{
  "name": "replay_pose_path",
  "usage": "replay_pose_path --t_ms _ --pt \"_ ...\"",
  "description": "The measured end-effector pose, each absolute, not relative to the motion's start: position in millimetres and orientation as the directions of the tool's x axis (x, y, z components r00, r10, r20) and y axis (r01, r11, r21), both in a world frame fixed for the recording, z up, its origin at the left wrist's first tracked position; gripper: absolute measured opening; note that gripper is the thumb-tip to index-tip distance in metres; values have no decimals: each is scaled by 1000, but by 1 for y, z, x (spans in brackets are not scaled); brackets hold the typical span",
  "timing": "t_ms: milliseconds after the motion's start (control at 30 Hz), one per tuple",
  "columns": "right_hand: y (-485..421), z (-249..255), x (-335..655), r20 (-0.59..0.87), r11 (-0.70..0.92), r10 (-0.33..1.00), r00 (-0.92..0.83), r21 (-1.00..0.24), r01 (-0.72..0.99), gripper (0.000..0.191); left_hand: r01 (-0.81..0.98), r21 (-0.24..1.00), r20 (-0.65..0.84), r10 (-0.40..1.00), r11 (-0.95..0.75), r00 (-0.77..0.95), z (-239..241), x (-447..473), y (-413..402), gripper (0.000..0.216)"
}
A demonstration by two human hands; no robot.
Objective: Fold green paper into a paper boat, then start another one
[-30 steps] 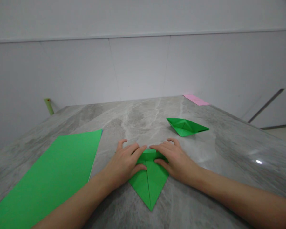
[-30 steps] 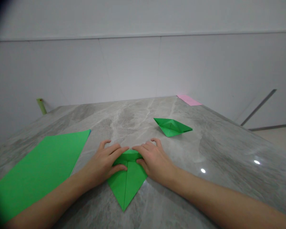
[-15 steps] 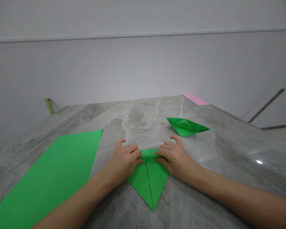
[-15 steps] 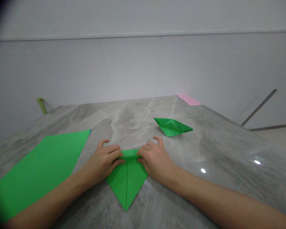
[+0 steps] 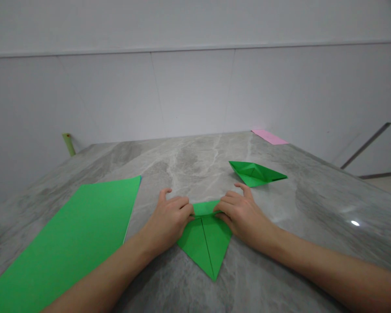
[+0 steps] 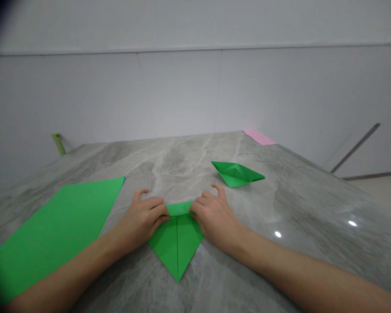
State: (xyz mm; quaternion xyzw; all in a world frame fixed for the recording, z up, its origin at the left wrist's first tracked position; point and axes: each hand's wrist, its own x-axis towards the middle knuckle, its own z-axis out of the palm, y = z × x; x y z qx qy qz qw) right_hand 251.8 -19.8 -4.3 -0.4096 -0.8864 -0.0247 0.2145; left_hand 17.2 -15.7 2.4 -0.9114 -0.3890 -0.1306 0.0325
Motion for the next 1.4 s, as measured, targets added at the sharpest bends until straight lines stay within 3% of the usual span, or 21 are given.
replay_pose_path --t_ms 1000,1400 --pt "-20 -4 251 385 664 718 -580 -130 736 11 710 20 296 683 -703 668 3 17 -15 15" --pt "-22 -3 248 420 675 696 -582 -107 730 18 710 -19 299 674 -704 676 2 21 -18 11"
